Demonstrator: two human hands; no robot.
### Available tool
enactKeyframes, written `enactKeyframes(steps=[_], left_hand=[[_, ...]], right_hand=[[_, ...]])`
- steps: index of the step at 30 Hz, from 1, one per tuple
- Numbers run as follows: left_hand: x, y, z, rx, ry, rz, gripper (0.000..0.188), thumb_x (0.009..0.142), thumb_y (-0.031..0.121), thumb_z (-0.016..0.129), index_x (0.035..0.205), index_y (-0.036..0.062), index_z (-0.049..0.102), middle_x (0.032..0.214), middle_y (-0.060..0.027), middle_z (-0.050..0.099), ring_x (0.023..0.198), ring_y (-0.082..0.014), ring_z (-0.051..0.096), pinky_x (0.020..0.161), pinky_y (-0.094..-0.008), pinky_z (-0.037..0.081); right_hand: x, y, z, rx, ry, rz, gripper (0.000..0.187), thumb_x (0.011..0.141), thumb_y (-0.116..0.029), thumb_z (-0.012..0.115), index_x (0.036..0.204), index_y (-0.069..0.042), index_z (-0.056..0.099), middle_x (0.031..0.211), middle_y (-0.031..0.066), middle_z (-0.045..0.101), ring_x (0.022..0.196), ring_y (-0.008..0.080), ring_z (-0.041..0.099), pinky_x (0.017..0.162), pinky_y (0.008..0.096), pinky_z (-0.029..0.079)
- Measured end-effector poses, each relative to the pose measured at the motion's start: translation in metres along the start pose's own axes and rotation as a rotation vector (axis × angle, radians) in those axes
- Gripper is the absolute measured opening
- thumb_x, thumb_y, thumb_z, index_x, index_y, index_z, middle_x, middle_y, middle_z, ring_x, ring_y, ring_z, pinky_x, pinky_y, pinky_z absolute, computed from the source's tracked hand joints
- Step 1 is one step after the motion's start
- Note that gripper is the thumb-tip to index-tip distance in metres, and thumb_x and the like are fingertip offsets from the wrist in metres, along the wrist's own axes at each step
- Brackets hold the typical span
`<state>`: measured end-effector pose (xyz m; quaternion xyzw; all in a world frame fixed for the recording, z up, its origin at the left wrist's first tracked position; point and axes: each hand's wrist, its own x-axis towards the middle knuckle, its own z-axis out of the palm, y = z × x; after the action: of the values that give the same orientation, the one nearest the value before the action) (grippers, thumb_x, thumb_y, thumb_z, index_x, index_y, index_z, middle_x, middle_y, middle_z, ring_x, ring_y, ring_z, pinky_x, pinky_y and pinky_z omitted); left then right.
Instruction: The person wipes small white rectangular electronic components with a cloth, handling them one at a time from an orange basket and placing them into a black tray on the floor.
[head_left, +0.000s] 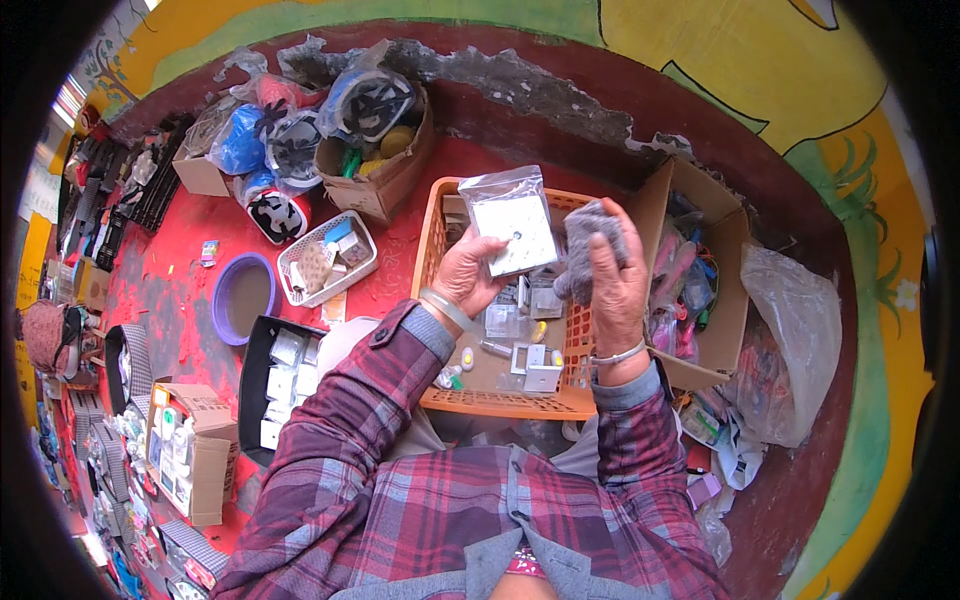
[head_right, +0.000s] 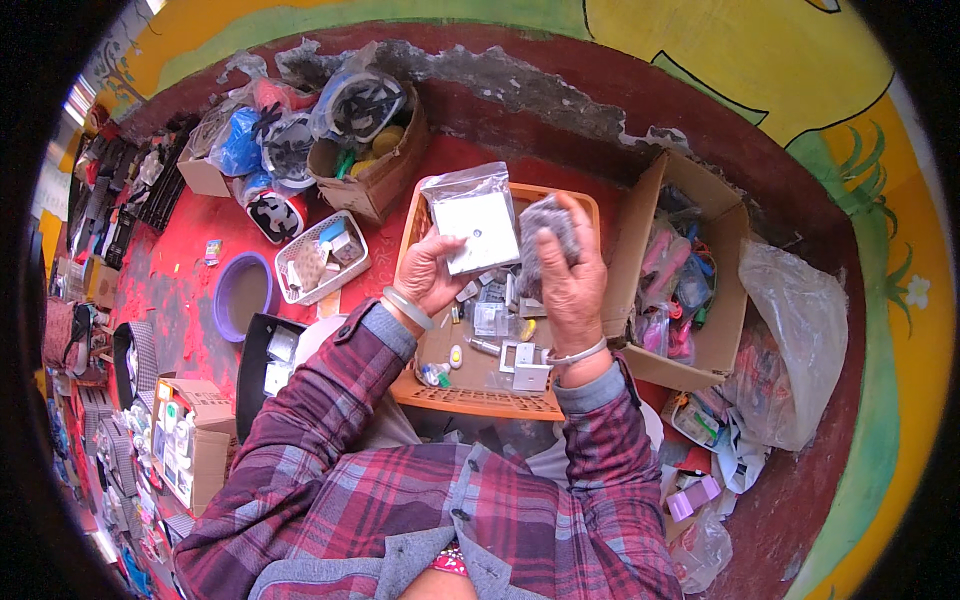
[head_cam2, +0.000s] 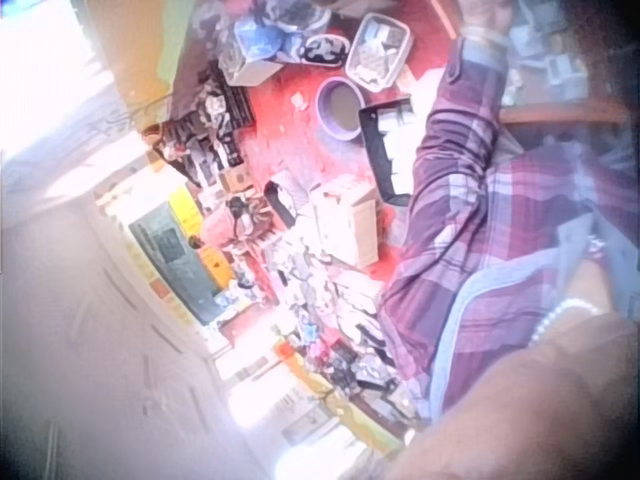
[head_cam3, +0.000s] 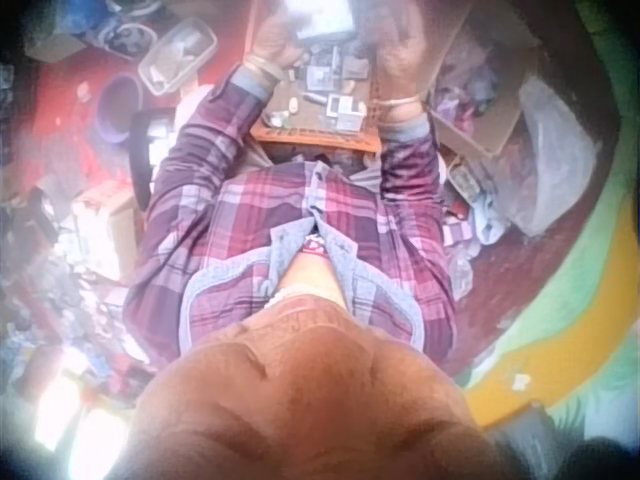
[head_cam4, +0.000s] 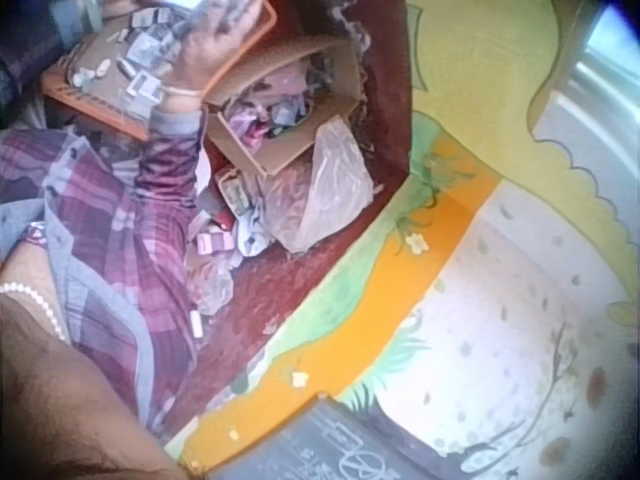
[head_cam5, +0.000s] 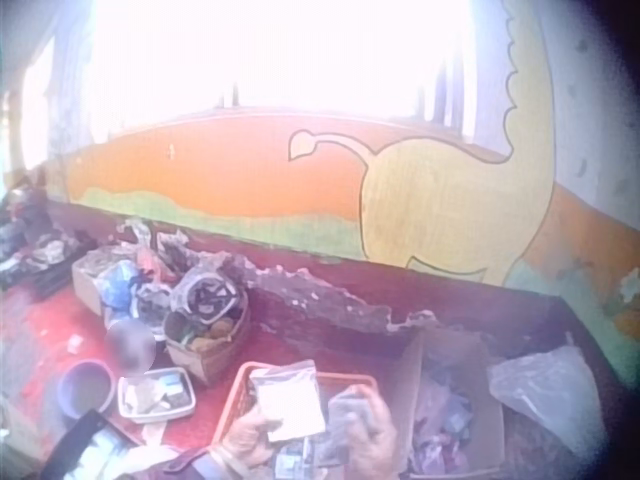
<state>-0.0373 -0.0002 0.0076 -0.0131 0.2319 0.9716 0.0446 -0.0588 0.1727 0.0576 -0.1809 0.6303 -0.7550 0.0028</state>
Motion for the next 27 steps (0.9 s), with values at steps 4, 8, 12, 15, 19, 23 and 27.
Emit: enactKeyframes(steps=[4, 8, 12, 15, 19, 23, 27], left_hand=[[0.002, -0.008, -0.007, 0.073, -0.142, -0.047, 0.058, 0.081, 0.006, 0.060, 0.135, 0.0062, 0.038, 0.126, -0.0109, 0.054, 0.115, -0.0241, 0.055, 0.098, -0.0405, 0.046], [0.001, -0.020, -0.014, -0.009, -0.123, -0.208, 0.045, 0.099, 0.035, 0.039, 0.136, 0.0082, 0.040, 0.132, -0.0083, 0.050, 0.115, -0.0211, 0.053, 0.100, -0.0363, 0.043], [-0.005, -0.011, -0.013, 0.174, -0.182, -0.205, 0.047, 0.094, 0.024, 0.053, 0.136, 0.0073, 0.039, 0.128, -0.0066, 0.051, 0.114, -0.0196, 0.054, 0.099, -0.0351, 0.043], [-0.013, -0.008, -0.002, 0.387, -0.229, -0.236, 0.058, 0.082, 0.010, 0.065, 0.133, 0.0067, 0.039, 0.125, -0.0057, 0.052, 0.113, -0.0184, 0.053, 0.098, -0.0341, 0.044], [-0.019, -0.002, -0.001, 0.460, -0.235, -0.393, 0.067, 0.068, 0.001, 0.063, 0.131, 0.0051, 0.041, 0.122, -0.0064, 0.053, 0.114, -0.0192, 0.052, 0.099, -0.0349, 0.041], [-0.027, 0.008, 0.008, 0.392, -0.294, -0.368, 0.079, 0.066, 0.003, 0.062, 0.140, 0.0052, 0.034, 0.131, -0.0116, 0.049, 0.122, -0.0228, 0.048, 0.104, -0.0383, 0.036], [-0.032, 0.018, 0.008, 0.340, -0.234, -0.418, 0.086, 0.065, 0.007, 0.064, 0.144, 0.0062, 0.028, 0.133, -0.0125, 0.047, 0.123, -0.0250, 0.046, 0.106, -0.0397, 0.034]], right_hand=[[-0.005, 0.007, 0.006, -0.334, -0.191, -0.286, 0.054, 0.091, -0.037, 0.057, 0.132, -0.004, 0.048, 0.132, 0.0175, 0.047, 0.125, 0.0286, 0.043, 0.104, 0.0379, 0.035], [-0.016, 0.041, 0.020, -0.963, -0.236, -0.556, 0.048, 0.084, -0.030, 0.061, 0.129, -0.015, 0.054, 0.137, 0.0217, 0.042, 0.130, 0.0369, 0.037, 0.107, 0.0465, 0.027], [-0.010, 0.028, 0.018, -0.970, -0.230, -0.579, 0.039, 0.085, -0.026, 0.059, 0.122, -0.013, 0.057, 0.130, 0.0191, 0.050, 0.122, 0.0357, 0.045, 0.103, 0.0464, 0.031], [-0.001, 0.031, 0.005, -1.006, -0.209, -0.503, 0.036, 0.087, -0.026, 0.057, 0.120, -0.012, 0.059, 0.124, 0.0162, 0.055, 0.119, 0.0311, 0.050, 0.102, 0.0468, 0.032], [0.012, 0.044, -0.017, -0.591, -0.121, -0.247, 0.025, 0.093, -0.024, 0.053, 0.104, -0.004, 0.063, 0.092, 0.0126, 0.067, 0.084, 0.0248, 0.065, 0.074, 0.0314, 0.050], [0.023, 0.073, -0.063, -0.411, -0.030, 0.068, 0.024, 0.096, -0.022, 0.052, 0.093, -0.001, 0.064, 0.075, 0.0044, 0.064, 0.071, 0.0097, 0.059, 0.063, 0.0255, 0.049], [0.022, 0.036, -0.080, 0.590, -0.008, 0.317, 0.037, 0.090, -0.037, 0.058, 0.110, -0.006, 0.059, 0.103, 0.0128, 0.064, 0.090, 0.0236, 0.064, 0.069, 0.0330, 0.056]])
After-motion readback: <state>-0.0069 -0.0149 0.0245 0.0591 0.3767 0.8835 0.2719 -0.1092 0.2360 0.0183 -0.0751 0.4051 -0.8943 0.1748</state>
